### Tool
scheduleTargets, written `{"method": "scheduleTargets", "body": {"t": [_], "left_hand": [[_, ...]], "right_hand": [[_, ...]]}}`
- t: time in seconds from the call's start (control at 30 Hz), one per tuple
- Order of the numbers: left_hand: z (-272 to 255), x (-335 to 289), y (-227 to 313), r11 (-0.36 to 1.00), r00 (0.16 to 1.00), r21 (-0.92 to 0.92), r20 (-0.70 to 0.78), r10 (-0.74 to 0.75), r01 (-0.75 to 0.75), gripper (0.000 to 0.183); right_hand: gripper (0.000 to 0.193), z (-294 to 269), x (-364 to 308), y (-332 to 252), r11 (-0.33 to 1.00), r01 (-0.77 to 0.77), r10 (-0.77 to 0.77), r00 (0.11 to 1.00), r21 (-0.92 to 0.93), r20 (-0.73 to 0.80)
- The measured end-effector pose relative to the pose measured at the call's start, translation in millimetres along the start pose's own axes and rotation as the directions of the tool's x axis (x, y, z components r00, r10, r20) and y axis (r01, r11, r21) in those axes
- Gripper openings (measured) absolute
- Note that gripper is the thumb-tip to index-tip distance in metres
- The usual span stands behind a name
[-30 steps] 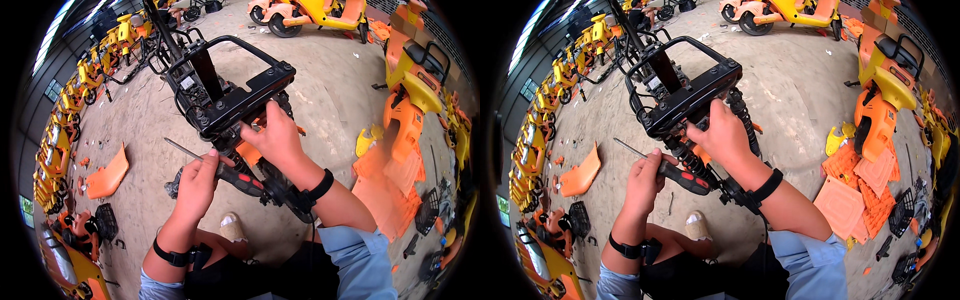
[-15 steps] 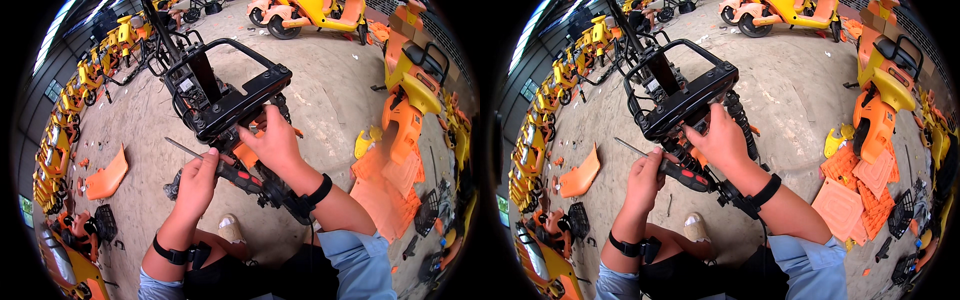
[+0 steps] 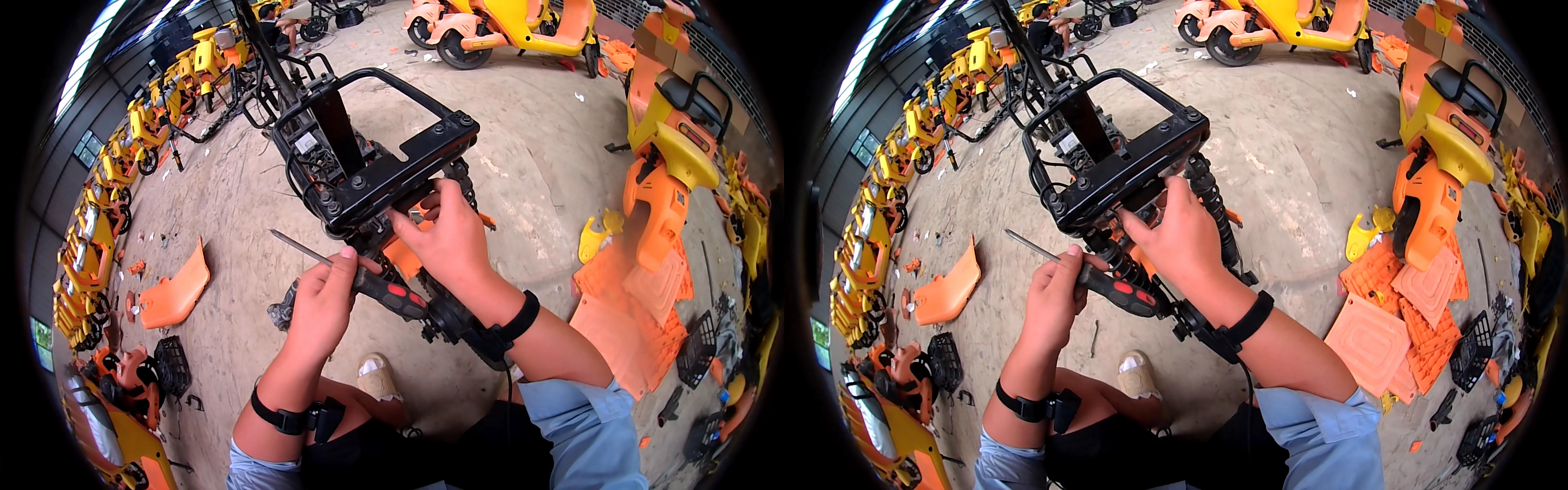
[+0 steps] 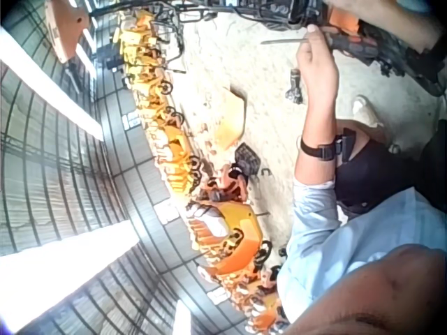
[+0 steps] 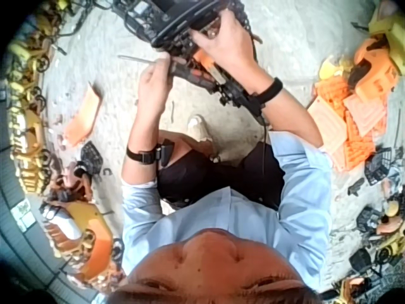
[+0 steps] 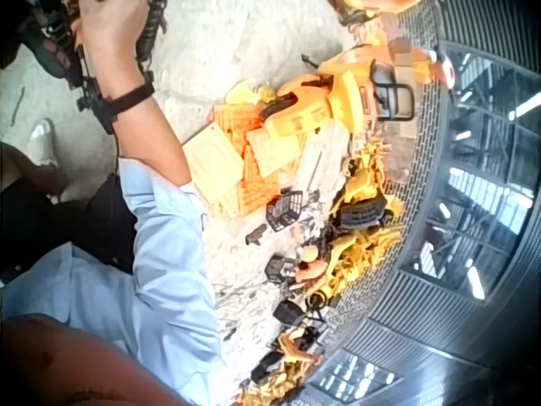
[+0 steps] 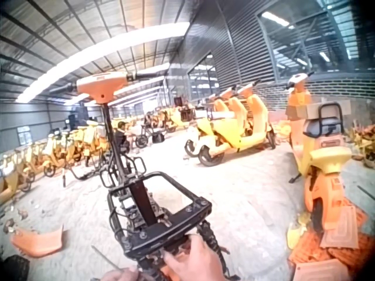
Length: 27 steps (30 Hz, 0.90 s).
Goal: The person is assembling components of a scooter frame, using a screwdriver to secure screws into the plastic panels near the rear wheel and suspension.
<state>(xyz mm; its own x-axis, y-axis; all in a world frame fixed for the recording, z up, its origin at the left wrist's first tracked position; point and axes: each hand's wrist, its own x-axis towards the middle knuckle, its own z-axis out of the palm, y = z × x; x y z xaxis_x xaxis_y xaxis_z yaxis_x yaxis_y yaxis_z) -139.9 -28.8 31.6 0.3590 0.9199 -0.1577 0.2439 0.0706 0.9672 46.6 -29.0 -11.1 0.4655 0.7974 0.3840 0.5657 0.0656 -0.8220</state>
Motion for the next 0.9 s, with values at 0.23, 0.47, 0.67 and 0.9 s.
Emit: {"method": "scheduleTargets", "body": {"t": [0.23,0.47,0.67,0.9], "left_hand": [[-2.3,-0.8,2.2,1.0,1.0,0.009,-0.004,0.0,0.0,0.047],[-1.9,0.3,-0.8,1.0,1.0,0.006,0.007,0.002,-0.002,0.047],[-5.1,0.1,0.0,1.0,1.0,0.01,0.008,0.002,-0.002,0.047],[-3.4,4.7,-6.5,0.998,0.999,0.04,0.022,0.042,-0.043,0.047]], "right_hand": [[0.066,-0.8,-2.6,0.3,0.998,0.023,-0.024,1.0,-0.058,-0.014],[0.065,-0.4,-3.1,2.1,0.996,0.015,-0.019,0.999,-0.093,-0.04],[0.069,-1.4,-5.1,10.9,0.99,0.064,-0.065,0.998,-0.13,-0.005],[0.066,-19.5,-3.9,26.7,0.957,-0.105,0.039,0.971,0.272,0.237]]}}
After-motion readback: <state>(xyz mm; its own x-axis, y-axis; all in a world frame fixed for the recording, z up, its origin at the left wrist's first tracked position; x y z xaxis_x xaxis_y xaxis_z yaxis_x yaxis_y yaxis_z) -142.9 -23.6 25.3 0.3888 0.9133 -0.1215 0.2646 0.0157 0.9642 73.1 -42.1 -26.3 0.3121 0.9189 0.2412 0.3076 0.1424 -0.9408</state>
